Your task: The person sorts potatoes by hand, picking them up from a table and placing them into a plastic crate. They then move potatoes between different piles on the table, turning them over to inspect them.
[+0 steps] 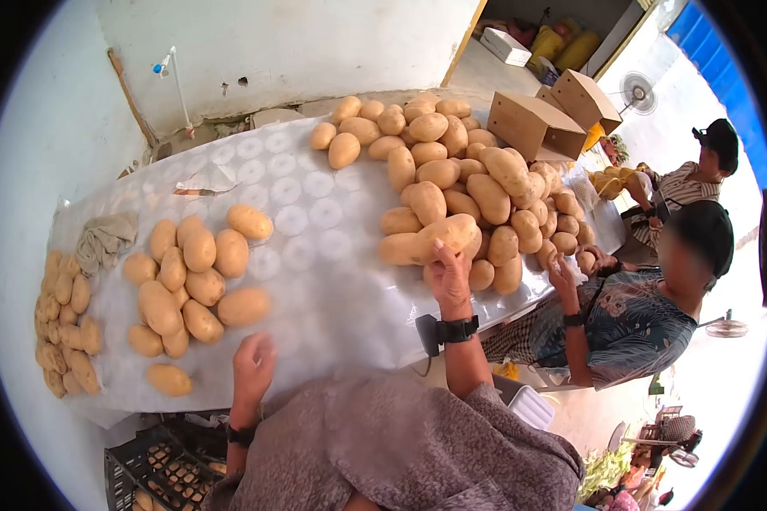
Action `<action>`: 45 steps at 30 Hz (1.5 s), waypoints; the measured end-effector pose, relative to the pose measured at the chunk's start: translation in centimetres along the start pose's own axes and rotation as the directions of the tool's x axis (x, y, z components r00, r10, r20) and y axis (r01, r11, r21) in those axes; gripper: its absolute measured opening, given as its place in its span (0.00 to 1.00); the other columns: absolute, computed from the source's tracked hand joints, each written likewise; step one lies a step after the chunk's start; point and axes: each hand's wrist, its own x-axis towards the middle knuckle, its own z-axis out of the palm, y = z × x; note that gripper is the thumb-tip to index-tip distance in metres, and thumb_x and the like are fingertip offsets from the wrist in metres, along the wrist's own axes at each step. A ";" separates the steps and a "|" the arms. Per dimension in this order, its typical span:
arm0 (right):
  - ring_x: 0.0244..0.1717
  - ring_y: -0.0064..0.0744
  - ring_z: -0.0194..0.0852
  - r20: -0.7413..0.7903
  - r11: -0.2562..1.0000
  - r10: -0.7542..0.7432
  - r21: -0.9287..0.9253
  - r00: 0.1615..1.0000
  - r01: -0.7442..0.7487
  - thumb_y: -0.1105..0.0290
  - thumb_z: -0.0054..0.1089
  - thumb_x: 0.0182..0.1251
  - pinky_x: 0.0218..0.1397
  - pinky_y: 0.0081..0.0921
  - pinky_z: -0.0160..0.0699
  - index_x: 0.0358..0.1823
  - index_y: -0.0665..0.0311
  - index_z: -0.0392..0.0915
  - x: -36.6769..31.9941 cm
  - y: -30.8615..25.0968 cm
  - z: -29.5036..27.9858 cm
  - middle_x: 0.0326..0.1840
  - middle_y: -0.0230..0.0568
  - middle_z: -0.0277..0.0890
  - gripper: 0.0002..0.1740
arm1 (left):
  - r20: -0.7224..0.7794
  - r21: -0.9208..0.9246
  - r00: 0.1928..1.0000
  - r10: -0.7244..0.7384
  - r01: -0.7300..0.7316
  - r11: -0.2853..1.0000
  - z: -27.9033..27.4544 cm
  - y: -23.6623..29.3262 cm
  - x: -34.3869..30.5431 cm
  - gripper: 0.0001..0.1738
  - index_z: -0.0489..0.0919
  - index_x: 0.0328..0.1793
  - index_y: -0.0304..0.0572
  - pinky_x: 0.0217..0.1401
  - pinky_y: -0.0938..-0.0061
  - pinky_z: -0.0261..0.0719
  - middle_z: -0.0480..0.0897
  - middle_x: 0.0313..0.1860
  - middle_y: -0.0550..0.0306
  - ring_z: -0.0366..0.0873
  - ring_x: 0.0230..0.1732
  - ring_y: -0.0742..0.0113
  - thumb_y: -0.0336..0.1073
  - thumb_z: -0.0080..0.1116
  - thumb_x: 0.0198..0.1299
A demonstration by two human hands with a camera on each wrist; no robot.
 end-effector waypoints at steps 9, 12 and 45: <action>0.45 0.27 0.77 -0.215 0.972 -0.195 -0.175 0.957 0.159 0.68 0.71 0.56 0.50 0.27 0.77 0.52 0.73 0.74 3.7 -2.5 -2.2 0.45 0.39 0.78 0.25 | -0.032 0.084 0.999 0.007 -0.004 0.996 0.1 0.5 -0.4 0.15 0.78 0.50 0.32 0.46 0.71 0.80 0.81 0.42 0.50 0.81 0.42 0.62 0.23 0.59 0.55; 0.45 0.27 0.77 -0.188 0.925 -0.304 -0.293 0.934 0.242 0.67 0.71 0.56 0.50 0.27 0.77 0.51 0.73 0.74 3.8 -3.2 -1.6 0.46 0.39 0.78 0.25 | -0.053 0.095 0.998 -0.022 0.027 0.995 0.0 0.1 -0.6 0.14 0.78 0.50 0.31 0.46 0.72 0.80 0.80 0.42 0.49 0.81 0.42 0.63 0.23 0.58 0.55; 0.61 0.53 0.73 0.028 -0.293 -0.507 -0.945 0.861 -0.142 0.41 0.68 0.54 0.61 0.41 0.72 0.57 0.71 0.75 7.3 -2.4 6.1 0.58 0.56 0.76 0.42 | -0.518 0.273 0.854 -0.037 0.206 0.940 -6.8 -3.7 -3.3 0.18 0.76 0.55 0.35 0.48 0.65 0.78 0.78 0.48 0.43 0.78 0.45 0.51 0.27 0.58 0.57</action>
